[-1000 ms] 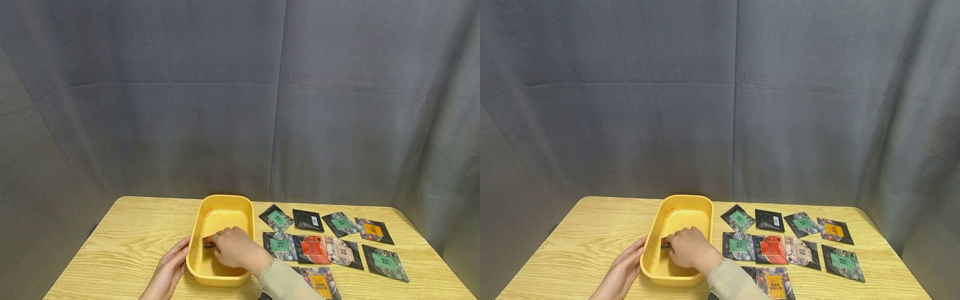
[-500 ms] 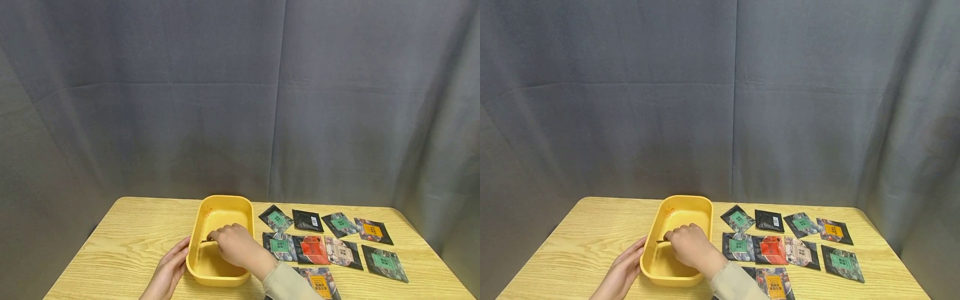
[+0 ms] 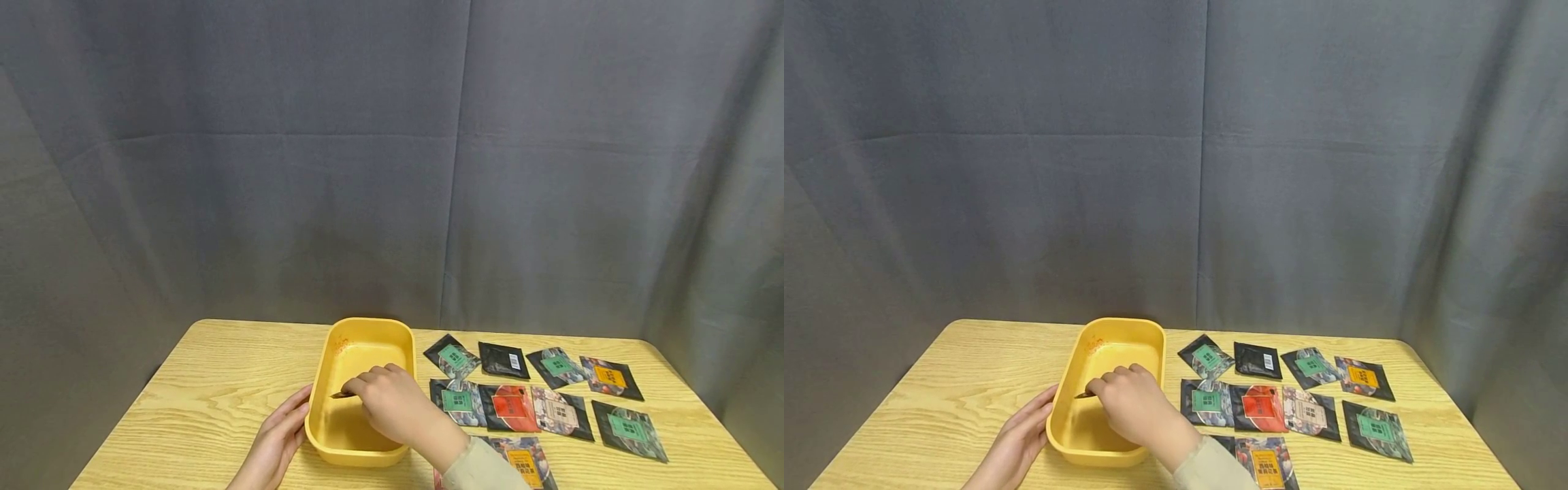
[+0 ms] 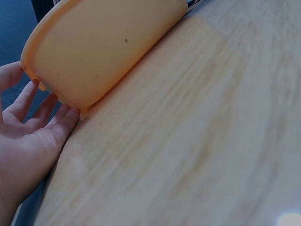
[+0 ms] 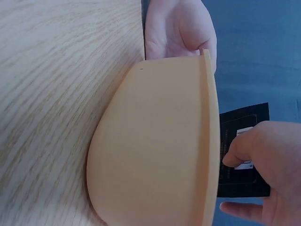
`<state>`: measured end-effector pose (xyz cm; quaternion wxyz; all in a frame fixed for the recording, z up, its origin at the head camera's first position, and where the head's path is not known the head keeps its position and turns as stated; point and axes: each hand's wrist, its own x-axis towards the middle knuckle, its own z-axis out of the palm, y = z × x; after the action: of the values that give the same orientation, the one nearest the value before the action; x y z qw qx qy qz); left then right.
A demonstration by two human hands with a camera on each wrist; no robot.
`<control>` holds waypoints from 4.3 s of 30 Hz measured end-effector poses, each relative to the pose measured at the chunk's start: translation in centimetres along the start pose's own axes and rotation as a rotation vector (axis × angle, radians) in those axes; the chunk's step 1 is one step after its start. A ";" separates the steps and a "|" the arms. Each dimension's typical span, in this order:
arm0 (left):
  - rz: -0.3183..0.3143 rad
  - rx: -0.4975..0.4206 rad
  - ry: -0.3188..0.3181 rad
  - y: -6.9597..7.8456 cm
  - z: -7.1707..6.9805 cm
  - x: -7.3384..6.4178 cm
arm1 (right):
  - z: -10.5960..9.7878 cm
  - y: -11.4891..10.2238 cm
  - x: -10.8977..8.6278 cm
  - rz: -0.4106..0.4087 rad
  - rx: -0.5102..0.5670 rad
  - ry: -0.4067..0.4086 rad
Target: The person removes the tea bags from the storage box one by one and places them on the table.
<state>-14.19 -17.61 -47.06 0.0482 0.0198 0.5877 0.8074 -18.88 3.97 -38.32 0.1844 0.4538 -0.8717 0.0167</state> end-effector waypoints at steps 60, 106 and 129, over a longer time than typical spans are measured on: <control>-0.024 -0.017 0.033 0.0 0.1 0.0 | -3.9 4.3 -13.6 0.035 -0.014 0.195; -0.032 -0.037 0.043 0.2 0.0 -0.1 | -3.8 11.4 -26.1 0.487 -0.052 -0.267; -0.028 -0.037 0.041 -0.3 -0.2 0.0 | -1.8 15.2 -29.5 0.265 0.224 -0.390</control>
<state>-14.16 -17.73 -47.42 0.0479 -0.0058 0.5739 0.8175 -15.09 36.43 -44.51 -0.0425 0.3476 -0.9354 0.0491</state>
